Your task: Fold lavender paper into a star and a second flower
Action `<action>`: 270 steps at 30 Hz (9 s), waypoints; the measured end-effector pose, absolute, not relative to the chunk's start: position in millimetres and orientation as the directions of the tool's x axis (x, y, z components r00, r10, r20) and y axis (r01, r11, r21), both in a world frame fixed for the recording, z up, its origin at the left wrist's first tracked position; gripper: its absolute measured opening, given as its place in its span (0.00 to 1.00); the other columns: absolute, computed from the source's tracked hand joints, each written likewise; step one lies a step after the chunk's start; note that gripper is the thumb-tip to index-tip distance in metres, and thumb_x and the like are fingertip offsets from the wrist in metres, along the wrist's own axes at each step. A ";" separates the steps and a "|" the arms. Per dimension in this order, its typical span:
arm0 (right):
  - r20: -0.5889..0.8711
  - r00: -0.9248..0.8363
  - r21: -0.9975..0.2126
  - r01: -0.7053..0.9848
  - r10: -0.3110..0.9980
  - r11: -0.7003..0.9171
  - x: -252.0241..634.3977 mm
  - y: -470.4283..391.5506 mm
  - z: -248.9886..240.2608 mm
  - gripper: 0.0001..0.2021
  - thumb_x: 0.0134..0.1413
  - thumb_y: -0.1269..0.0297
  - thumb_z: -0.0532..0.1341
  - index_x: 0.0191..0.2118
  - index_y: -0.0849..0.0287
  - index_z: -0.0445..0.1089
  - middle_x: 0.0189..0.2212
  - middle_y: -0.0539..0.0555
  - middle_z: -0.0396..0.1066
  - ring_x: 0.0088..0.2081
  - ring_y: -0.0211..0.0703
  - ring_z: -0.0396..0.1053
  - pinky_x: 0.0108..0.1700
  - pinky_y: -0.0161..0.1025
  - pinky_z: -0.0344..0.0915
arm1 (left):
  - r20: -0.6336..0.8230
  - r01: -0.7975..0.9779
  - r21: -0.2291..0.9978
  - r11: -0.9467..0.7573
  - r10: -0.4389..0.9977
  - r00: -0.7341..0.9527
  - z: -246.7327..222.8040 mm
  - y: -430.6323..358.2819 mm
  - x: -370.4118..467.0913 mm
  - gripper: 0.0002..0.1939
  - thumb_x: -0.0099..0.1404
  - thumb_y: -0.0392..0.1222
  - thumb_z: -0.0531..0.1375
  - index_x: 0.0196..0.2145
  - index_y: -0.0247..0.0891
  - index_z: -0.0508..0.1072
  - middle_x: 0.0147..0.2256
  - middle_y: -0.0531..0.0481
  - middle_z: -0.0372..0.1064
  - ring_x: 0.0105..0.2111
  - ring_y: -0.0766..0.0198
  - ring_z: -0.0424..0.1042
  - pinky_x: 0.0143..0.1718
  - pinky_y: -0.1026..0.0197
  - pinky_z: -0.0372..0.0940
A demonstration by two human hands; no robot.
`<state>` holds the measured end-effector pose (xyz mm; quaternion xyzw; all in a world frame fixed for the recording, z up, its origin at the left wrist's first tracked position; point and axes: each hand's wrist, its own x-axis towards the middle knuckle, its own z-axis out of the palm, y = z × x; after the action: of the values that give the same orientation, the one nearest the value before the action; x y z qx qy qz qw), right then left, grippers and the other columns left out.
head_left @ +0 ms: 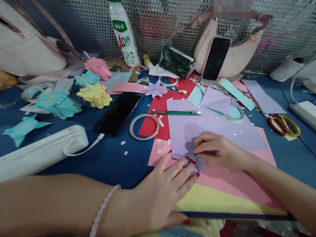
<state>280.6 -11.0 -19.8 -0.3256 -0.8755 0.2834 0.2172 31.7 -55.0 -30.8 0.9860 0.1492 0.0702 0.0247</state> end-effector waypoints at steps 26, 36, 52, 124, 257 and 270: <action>0.276 -0.745 -0.279 0.542 0.607 0.793 283.1 -14.4 -20.4 0.08 0.63 0.72 0.53 0.38 0.60 0.69 0.35 0.55 0.72 0.35 0.42 0.67 0.40 0.41 0.63 | 0.119 0.210 0.179 -0.961 0.233 0.965 -27.9 -48.5 34.1 0.33 0.70 0.58 0.45 0.60 0.29 0.60 0.60 0.33 0.57 0.58 0.45 0.57 0.58 0.43 0.49; 0.303 -0.693 -0.277 0.593 0.654 0.756 274.7 -22.6 -22.1 0.07 0.59 0.74 0.56 0.34 0.61 0.70 0.32 0.55 0.73 0.34 0.42 0.68 0.37 0.40 0.62 | 0.091 0.221 0.238 -0.946 0.248 0.964 -30.1 -48.1 35.3 0.33 0.69 0.58 0.47 0.60 0.29 0.59 0.60 0.32 0.57 0.59 0.44 0.57 0.58 0.46 0.51; 0.339 -0.698 -0.060 0.653 0.631 0.755 263.1 -36.0 -21.6 0.12 0.61 0.75 0.54 0.29 0.63 0.70 0.29 0.56 0.71 0.30 0.42 0.63 0.31 0.39 0.55 | 0.077 0.275 0.269 -0.923 0.305 0.949 -30.2 -50.0 32.5 0.32 0.67 0.59 0.51 0.59 0.33 0.60 0.59 0.30 0.56 0.60 0.40 0.56 0.58 0.45 0.53; 0.228 -0.765 -0.196 0.570 0.602 0.798 292.3 -32.6 -33.5 0.18 0.66 0.73 0.49 0.57 0.61 0.65 0.53 0.58 0.71 0.60 0.44 0.62 0.59 0.49 0.58 | 0.037 0.312 0.327 -0.892 0.342 0.939 -36.7 -51.3 30.1 0.37 0.67 0.59 0.51 0.64 0.33 0.51 0.64 0.28 0.44 0.65 0.39 0.44 0.59 0.41 0.52; 0.389 -0.822 -0.047 0.432 0.415 0.900 298.1 -21.1 -23.2 0.12 0.67 0.72 0.50 0.41 0.65 0.71 0.38 0.57 0.75 0.41 0.43 0.69 0.43 0.42 0.67 | 0.351 0.083 0.004 -0.997 0.079 0.933 -26.5 7.8 41.3 0.14 0.70 0.36 0.50 0.45 0.32 0.73 0.49 0.41 0.73 0.45 0.55 0.73 0.45 0.53 0.68; 0.347 -0.826 -0.068 0.450 0.444 0.890 295.8 -21.7 -23.8 0.13 0.67 0.73 0.48 0.39 0.66 0.71 0.36 0.58 0.75 0.40 0.43 0.69 0.42 0.42 0.65 | 0.372 0.053 -0.026 -0.998 0.040 0.927 -27.4 2.9 42.8 0.16 0.71 0.37 0.48 0.43 0.28 0.74 0.42 0.38 0.75 0.41 0.54 0.73 0.41 0.52 0.68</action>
<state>295.8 -21.7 -23.8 -0.2341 -0.9555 -0.0084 0.1795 42.8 2.9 -27.4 0.9815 0.0236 0.1893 -0.0180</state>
